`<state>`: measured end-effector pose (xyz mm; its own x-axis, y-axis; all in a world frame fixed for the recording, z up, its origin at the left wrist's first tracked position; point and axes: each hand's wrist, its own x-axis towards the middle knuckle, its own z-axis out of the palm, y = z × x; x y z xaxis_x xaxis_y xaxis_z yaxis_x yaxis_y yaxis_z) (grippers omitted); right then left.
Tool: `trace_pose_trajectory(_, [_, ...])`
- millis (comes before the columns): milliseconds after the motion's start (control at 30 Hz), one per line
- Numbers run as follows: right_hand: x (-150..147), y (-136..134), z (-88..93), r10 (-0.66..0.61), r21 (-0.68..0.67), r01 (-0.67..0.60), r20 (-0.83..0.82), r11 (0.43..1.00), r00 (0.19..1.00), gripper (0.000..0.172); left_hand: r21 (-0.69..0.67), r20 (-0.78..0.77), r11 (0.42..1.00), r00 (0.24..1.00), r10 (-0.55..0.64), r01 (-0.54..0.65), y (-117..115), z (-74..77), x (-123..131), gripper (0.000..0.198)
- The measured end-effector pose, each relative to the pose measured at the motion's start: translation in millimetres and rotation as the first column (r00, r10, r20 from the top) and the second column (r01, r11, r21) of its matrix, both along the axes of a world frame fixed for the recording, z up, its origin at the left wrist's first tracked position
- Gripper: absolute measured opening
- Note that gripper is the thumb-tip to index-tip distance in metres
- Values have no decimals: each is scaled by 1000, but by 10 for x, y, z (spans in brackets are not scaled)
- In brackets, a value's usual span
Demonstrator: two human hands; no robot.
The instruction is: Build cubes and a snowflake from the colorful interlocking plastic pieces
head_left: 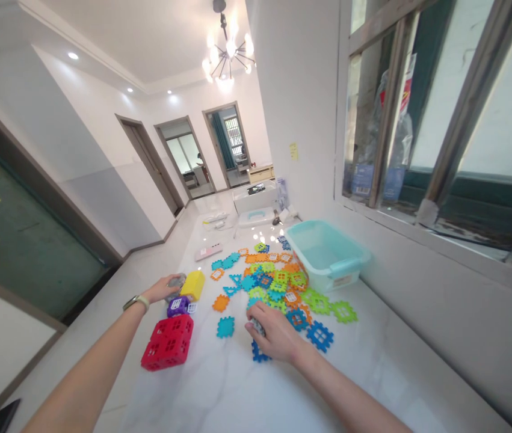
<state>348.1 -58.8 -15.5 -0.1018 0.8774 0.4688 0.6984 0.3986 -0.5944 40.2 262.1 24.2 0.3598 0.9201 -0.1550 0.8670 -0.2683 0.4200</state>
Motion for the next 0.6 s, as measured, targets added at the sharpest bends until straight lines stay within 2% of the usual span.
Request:
trace_pose_trajectory(67, [-4,3,-21,19,1,-19,-22,1000,1000,11,-28,-37,999,999,20,-21,-61,59,3,70])
trace_pose_trajectory(200, [-18,4,-43,47,-2,-47,-59,999,997,33,-40,-99,994,991,93,-98,-196,93,26,70])
trace_pose_trajectory(233, [-19,4,-44,52,-3,-53,-53,999,997,34,-21,-104,993,988,110,-113,-220,98,31,68])
trace_pose_trajectory(333, [-19,5,-49,66,-7,-67,-50,998,997,15,80,-90,987,985,149,-142,-258,178,15,58])
trace_pose_trajectory(433, [-23,15,-77,73,-8,-74,-97,997,993,5,212,-31,964,985,169,-159,-312,381,-32,53])
trace_pose_trajectory(533, [-37,33,-111,74,-20,-77,-129,997,989,5,327,61,937,993,105,-119,-526,595,-14,55])
trace_pose_trajectory(600, [-40,50,-113,70,-32,-75,-153,997,986,12,349,110,937,994,-16,-24,-818,645,78,53])
